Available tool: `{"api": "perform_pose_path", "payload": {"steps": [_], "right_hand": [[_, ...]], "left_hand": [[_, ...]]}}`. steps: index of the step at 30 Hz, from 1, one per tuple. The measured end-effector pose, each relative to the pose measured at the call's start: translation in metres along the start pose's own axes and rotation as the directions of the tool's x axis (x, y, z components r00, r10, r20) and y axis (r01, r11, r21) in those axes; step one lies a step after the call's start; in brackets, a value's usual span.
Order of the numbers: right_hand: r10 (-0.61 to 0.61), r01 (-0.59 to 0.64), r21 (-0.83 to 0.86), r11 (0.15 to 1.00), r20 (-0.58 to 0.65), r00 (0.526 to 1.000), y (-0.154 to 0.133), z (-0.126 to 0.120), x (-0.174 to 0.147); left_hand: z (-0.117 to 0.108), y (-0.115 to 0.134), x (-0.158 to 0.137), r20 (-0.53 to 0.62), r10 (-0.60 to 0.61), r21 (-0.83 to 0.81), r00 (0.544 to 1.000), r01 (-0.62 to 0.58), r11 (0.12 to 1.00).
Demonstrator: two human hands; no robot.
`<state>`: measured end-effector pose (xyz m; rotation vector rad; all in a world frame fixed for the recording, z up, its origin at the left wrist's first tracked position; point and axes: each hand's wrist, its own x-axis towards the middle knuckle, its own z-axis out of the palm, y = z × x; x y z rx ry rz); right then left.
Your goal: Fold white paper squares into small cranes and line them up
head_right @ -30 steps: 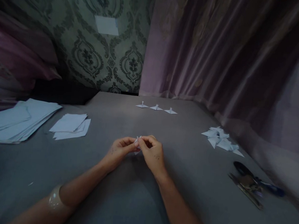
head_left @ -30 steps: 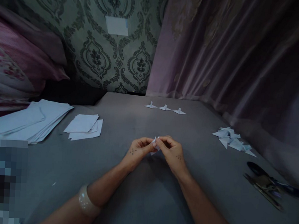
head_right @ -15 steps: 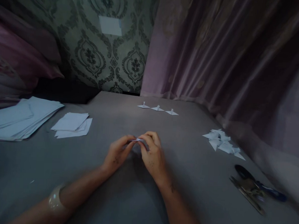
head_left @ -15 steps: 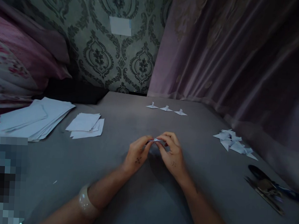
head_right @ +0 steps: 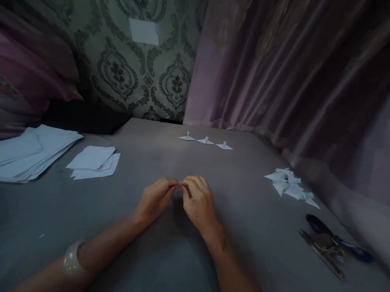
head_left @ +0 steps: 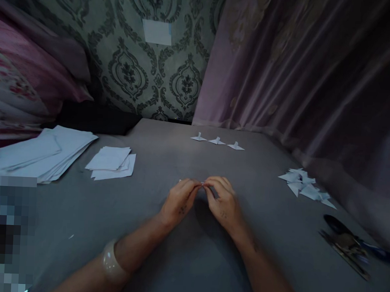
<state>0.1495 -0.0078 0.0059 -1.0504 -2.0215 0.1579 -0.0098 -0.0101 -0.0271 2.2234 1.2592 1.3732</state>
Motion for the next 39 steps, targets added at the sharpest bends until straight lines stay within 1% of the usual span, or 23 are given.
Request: {"api": "perform_pose_path", "payload": {"steps": [4,7,11,13,16,20,23,25,26,27,28,30,32,33,34,35,36,37,39], "right_hand": [[0.013,-0.011,0.059,0.998,-0.037,0.999,-0.001,0.000,0.002],[0.083,-0.079,0.084,0.993,-0.047,0.995,-0.001,0.000,0.002],[0.191,-0.182,0.145,0.972,-0.049,0.980,0.001,0.002,0.001],[0.221,-0.211,0.171,0.963,-0.044,0.974,0.002,0.003,0.001],[0.224,-0.213,0.175,0.961,-0.046,0.974,0.001,0.002,0.001],[0.190,-0.178,0.156,0.971,-0.064,0.980,-0.003,0.000,0.002],[0.147,-0.135,0.146,0.980,-0.074,0.986,-0.005,0.000,0.001],[0.162,-0.145,0.166,0.975,-0.091,0.983,-0.006,0.002,0.001],[0.199,-0.177,0.195,0.965,-0.100,0.975,-0.005,0.003,0.001],[0.250,-0.221,0.232,0.947,-0.103,0.963,-0.004,0.004,0.001],[0.305,-0.270,0.272,0.924,-0.094,0.948,-0.004,0.005,0.001],[0.396,-0.359,0.339,0.870,-0.045,0.917,-0.002,0.008,0.002],[0.430,-0.407,0.371,0.834,0.025,0.903,0.000,0.009,0.002],[0.433,-0.419,0.379,0.825,0.051,0.900,0.001,0.009,0.003],[0.437,-0.428,0.384,0.818,0.069,0.897,0.002,0.009,0.002],[0.443,-0.438,0.385,0.812,0.083,0.893,0.003,0.008,0.002],[0.454,-0.454,0.385,0.804,0.095,0.886,0.004,0.008,0.002],[0.470,-0.474,0.385,0.792,0.111,0.876,0.005,0.008,0.002],[0.495,-0.515,0.399,0.759,0.160,0.854,0.008,0.008,0.002]], "left_hand": [[0.000,0.000,0.000,-0.022,-0.041,-0.024,0.999,0.040,0.999],[-0.001,0.001,0.001,-0.039,-0.082,-0.069,0.996,0.079,0.995],[-0.003,0.003,0.004,-0.038,-0.049,-0.080,0.998,0.046,0.996],[-0.004,0.004,0.006,-0.029,-0.043,-0.096,0.999,0.040,0.995],[-0.005,0.006,0.008,-0.017,-0.056,-0.139,0.998,0.053,0.989],[-0.006,0.009,0.009,-0.035,-0.088,-0.191,0.996,0.080,0.978],[-0.005,0.010,0.010,-0.025,-0.154,-0.221,0.988,0.145,0.965],[-0.003,0.010,0.011,-0.008,-0.232,-0.271,0.973,0.221,0.937],[-0.002,0.010,0.011,0.010,-0.292,-0.320,0.957,0.279,0.905],[-0.001,0.010,0.011,0.037,-0.361,-0.386,0.932,0.346,0.855],[0.000,0.009,0.011,0.077,-0.433,-0.461,0.898,0.417,0.783],[0.001,0.010,0.012,0.182,-0.555,-0.597,0.811,0.540,0.594],[0.001,0.012,0.012,0.284,-0.617,-0.675,0.734,0.610,0.414],[0.001,0.012,0.013,0.325,-0.632,-0.694,0.704,0.631,0.347],[0.001,0.013,0.013,0.363,-0.639,-0.695,0.678,0.654,0.299],[0.000,0.014,0.013,0.399,-0.642,-0.681,0.655,0.680,0.271],[-0.001,0.015,0.014,0.430,-0.641,-0.655,0.636,0.708,0.263],[-0.002,0.015,0.014,0.451,-0.639,-0.622,0.623,0.733,0.275],[-0.003,0.014,0.015,0.464,-0.637,-0.557,0.615,0.762,0.330]]}}
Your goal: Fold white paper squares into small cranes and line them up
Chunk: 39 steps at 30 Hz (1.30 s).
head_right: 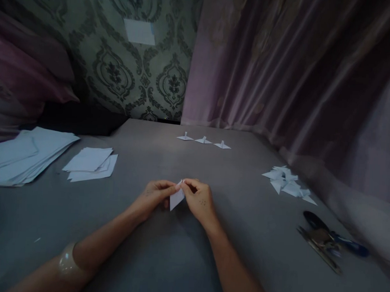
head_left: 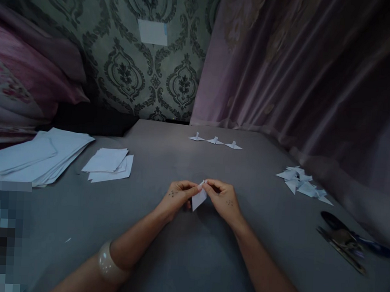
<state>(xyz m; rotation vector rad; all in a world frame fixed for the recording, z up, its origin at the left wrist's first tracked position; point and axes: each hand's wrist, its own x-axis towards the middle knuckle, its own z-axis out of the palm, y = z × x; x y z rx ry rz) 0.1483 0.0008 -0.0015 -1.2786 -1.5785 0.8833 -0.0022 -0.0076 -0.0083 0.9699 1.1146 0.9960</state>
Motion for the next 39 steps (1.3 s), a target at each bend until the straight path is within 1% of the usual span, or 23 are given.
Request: {"api": "perform_pose_path", "payload": {"steps": [2,3,5,7,8,10,12,15,17,19,20,21,22,23,29,34,39], "right_hand": [[0.013,-0.013,0.028,1.000,0.004,1.000,0.003,0.000,0.001],[-0.010,0.010,0.025,1.000,-0.012,1.000,0.004,0.000,0.002],[-0.109,0.108,-0.038,0.993,-0.034,0.993,0.007,0.000,0.002],[-0.222,0.223,-0.139,0.965,0.019,0.975,0.009,0.002,0.001],[-0.261,0.268,-0.182,0.946,0.064,0.963,0.011,0.003,0.000],[-0.291,0.321,-0.250,0.913,0.153,0.945,0.014,0.006,-0.002],[-0.286,0.339,-0.316,0.886,0.203,0.937,0.017,0.008,-0.005],[-0.249,0.330,-0.415,0.848,0.238,0.939,0.019,0.010,-0.007],[-0.228,0.326,-0.463,0.824,0.256,0.939,0.019,0.011,-0.008],[-0.220,0.333,-0.489,0.806,0.275,0.936,0.019,0.011,-0.008],[-0.220,0.338,-0.494,0.801,0.282,0.934,0.019,0.011,-0.008],[-0.221,0.341,-0.497,0.798,0.286,0.932,0.019,0.012,-0.008],[-0.220,0.341,-0.498,0.797,0.287,0.932,0.020,0.012,-0.009],[-0.217,0.338,-0.499,0.798,0.286,0.933,0.020,0.012,-0.009],[-0.172,0.307,-0.481,0.821,0.304,0.937,0.020,0.008,-0.008],[-0.169,0.319,-0.465,0.826,0.336,0.927,0.021,0.005,-0.006],[-0.171,0.318,-0.465,0.826,0.332,0.928,0.022,0.005,-0.005]], "left_hand": [[-0.003,0.000,0.001,-0.032,0.002,0.061,0.999,0.000,0.998],[-0.004,0.000,0.002,-0.060,-0.004,0.075,0.998,0.008,0.997],[-0.008,-0.001,0.004,-0.115,-0.031,0.085,0.993,0.041,0.996],[-0.011,-0.002,0.006,-0.147,-0.044,0.105,0.988,0.060,0.993],[-0.013,-0.003,0.007,-0.149,-0.040,0.124,0.988,0.059,0.990],[-0.017,-0.007,0.010,-0.127,-0.016,0.178,0.992,0.039,0.983],[-0.020,-0.011,0.014,-0.084,0.022,0.241,0.996,-0.001,0.970],[-0.024,-0.018,0.021,-0.040,0.115,0.363,0.993,-0.093,0.927],[-0.027,-0.020,0.024,-0.027,0.241,0.481,0.970,-0.199,0.854],[-0.031,-0.021,0.023,0.019,0.382,0.628,0.924,-0.308,0.714],[-0.033,-0.020,0.022,0.057,0.426,0.694,0.903,-0.343,0.633],[-0.035,-0.019,0.020,0.097,0.446,0.744,0.890,-0.362,0.562],[-0.037,-0.018,0.017,0.128,0.442,0.776,0.888,-0.367,0.513],[-0.038,-0.017,0.015,0.148,0.427,0.792,0.892,-0.365,0.489],[-0.047,-0.012,0.011,0.221,0.371,0.770,0.902,-0.394,0.501],[-0.050,-0.010,0.012,0.275,0.321,0.762,0.906,-0.409,0.502],[-0.050,-0.010,0.012,0.282,0.333,0.756,0.900,-0.422,0.500]]}}
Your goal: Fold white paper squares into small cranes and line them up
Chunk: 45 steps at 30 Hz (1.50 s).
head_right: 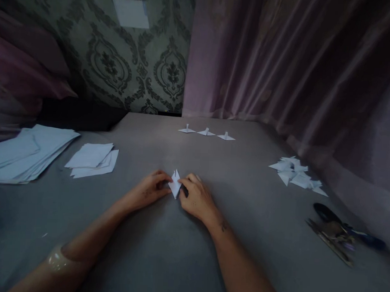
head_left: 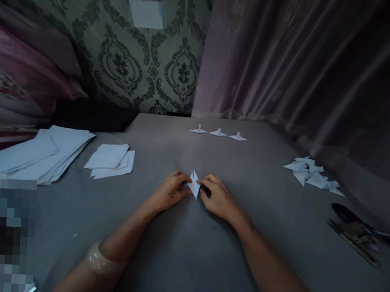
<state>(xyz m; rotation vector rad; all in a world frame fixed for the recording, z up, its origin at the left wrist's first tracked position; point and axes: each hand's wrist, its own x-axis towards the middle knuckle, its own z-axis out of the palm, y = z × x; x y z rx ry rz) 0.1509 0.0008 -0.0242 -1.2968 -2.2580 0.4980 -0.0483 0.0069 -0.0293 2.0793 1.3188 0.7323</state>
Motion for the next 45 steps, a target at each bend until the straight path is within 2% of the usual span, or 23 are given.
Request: {"api": "perform_pose_path", "payload": {"steps": [10,17,21,31,39,45], "right_hand": [[0.042,-0.041,0.040,0.998,-0.018,0.999,0.001,0.001,0.003],[0.143,-0.141,0.115,0.983,-0.013,0.990,0.008,0.007,0.013],[0.198,-0.197,0.127,0.972,0.004,0.980,0.010,0.008,0.019],[0.269,-0.269,0.036,0.963,-0.008,0.963,0.007,0.011,0.024],[0.213,-0.212,-0.081,0.974,-0.004,0.977,0.002,0.010,0.021],[0.203,-0.200,-0.145,0.969,0.004,0.979,-0.001,0.011,0.019]], "left_hand": [[0.002,0.001,0.001,-0.018,0.040,-0.010,0.999,-0.040,0.999],[0.005,0.008,0.007,-0.090,-0.184,0.020,0.979,0.187,0.982],[0.005,0.009,0.011,-0.104,-0.259,0.011,0.960,0.262,0.965],[0.004,0.010,0.016,-0.071,-0.325,-0.012,0.943,0.325,0.946],[0.008,0.005,0.015,-0.109,-0.336,-0.010,0.935,0.337,0.941],[0.007,0.005,0.015,-0.087,-0.333,-0.007,0.939,0.334,0.943]]}}
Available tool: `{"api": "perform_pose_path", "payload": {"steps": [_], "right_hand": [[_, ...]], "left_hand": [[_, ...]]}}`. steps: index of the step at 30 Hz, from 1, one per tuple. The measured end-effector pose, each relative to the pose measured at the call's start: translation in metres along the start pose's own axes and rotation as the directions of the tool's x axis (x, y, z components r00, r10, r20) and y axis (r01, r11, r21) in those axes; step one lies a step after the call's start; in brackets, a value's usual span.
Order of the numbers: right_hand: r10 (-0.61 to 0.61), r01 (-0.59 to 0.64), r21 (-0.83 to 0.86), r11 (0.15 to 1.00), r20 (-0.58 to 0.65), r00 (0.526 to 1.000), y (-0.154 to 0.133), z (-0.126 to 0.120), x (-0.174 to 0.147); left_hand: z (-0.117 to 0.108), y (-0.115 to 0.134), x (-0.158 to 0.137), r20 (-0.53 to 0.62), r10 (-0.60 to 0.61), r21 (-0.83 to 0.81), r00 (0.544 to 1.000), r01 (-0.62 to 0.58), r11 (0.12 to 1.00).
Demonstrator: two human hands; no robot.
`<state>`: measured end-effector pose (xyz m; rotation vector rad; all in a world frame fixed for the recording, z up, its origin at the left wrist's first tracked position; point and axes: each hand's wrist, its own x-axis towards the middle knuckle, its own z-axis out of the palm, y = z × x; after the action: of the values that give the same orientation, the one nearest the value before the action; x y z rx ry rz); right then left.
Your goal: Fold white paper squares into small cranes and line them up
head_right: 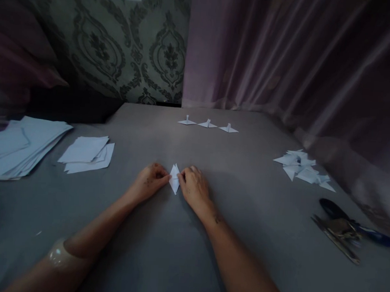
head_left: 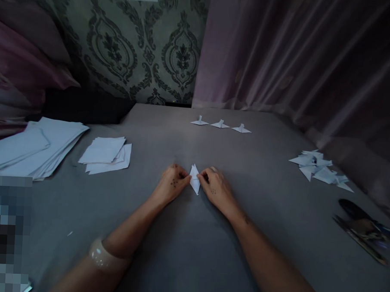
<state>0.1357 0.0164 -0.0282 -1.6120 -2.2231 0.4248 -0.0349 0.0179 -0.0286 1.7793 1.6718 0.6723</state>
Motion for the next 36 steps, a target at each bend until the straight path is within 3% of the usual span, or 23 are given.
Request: {"api": "perform_pose_path", "payload": {"steps": [12,17,20,26,30,36], "right_hand": [[-0.023,0.025,0.042,0.999,-0.036,0.999,0.000,0.001,-0.002],[-0.004,0.009,0.133,0.991,-0.037,0.999,0.001,0.001,0.000],[-0.027,0.036,0.168,0.985,-0.056,0.998,0.001,0.002,-0.001],[-0.182,0.183,-0.059,0.981,0.015,0.983,-0.014,-0.004,-0.019],[-0.200,0.204,-0.209,0.956,0.037,0.979,-0.021,-0.007,-0.029],[-0.168,0.171,-0.270,0.948,0.032,0.985,-0.018,-0.007,-0.034]], "left_hand": [[-0.001,-0.003,-0.002,0.002,0.067,0.049,0.998,-0.067,0.997],[0.003,-0.005,-0.007,-0.016,0.170,0.094,0.985,-0.168,0.981],[0.005,0.003,-0.013,0.042,0.230,0.204,0.972,-0.234,0.951],[0.002,0.029,-0.031,0.269,0.212,0.502,0.940,-0.325,0.802],[0.001,0.029,-0.039,0.259,0.220,0.508,0.940,-0.327,0.797],[-0.002,0.013,-0.044,0.208,0.261,0.467,0.942,-0.331,0.820]]}}
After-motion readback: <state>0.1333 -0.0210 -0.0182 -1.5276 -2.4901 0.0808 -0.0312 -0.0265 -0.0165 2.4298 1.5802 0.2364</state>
